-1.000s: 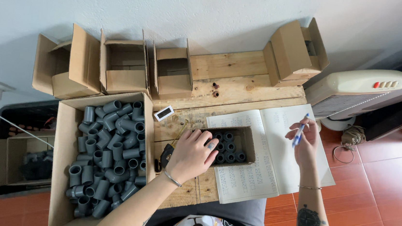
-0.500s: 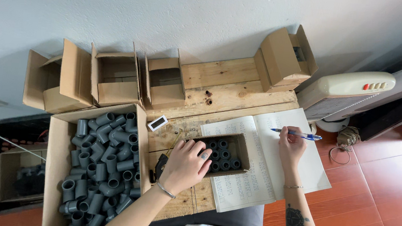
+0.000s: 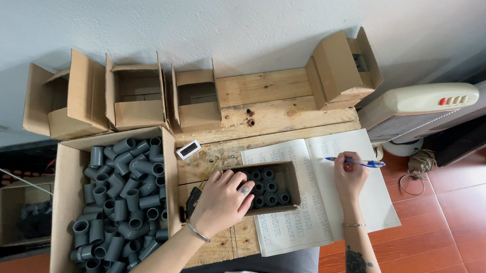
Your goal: The person repeatedly picks up gray plastic pipe fittings from a large cardboard box, measures them with a yellow tape measure, and records the measurements in a notebook. The person places the measured fittings into a smaller box and continues the process for several items.
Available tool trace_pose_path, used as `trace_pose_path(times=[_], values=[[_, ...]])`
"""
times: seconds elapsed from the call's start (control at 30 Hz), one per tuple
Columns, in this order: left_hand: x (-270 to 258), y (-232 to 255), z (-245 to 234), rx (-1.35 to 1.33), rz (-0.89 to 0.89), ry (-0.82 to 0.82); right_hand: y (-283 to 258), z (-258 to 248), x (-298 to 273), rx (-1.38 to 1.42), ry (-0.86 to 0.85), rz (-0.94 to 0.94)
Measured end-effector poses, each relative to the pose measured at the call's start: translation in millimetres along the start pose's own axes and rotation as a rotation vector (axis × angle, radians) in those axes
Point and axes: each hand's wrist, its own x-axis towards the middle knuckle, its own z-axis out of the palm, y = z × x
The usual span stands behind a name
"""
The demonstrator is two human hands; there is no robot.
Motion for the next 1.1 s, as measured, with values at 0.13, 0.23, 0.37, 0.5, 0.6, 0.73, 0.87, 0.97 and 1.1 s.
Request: trace_pose_path(times=[0.13,0.23,0.37,0.5,0.6,0.73,0.87,0.97,1.1], values=[[0.5,0.0,-2.2,0.007,0.001,-0.006,0.0,-0.3,-0.1,-0.008,0.019,-0.009],[0.1,0.2,-2.1,0.012,0.009,-0.004,-3.7,-0.8,-0.2,0.017,0.049,-0.018],[1.2,0.8,-3.6,0.011,-0.003,-0.013,-19.4,-16.3,5.9,0.119,0.077,-0.155],[-1.0,0.2,-1.5,0.010,0.002,-0.019,-40.1,-44.0,5.8,-0.414,-0.033,-0.458],[-1.7,0.8,-1.9,0.017,-0.002,-0.035,-11.5,-59.8,12.8,-0.564,-0.181,-0.499],[-2.1,-0.5,1.4,0.030,0.002,-0.005,4.9,-62.6,11.7,-0.709,-0.202,-0.516],[-3.2,-1.7,4.9,0.026,0.001,0.004,11.2,-66.5,11.0,-0.734,-0.201,-0.494],[-2.9,-1.4,3.5,0.031,0.007,0.017,12.0,-71.7,9.7,-0.764,-0.202,-0.485],[-3.5,-1.7,1.7,0.022,0.004,0.030,-3.9,-75.0,6.1,-0.742,-0.225,-0.492]])
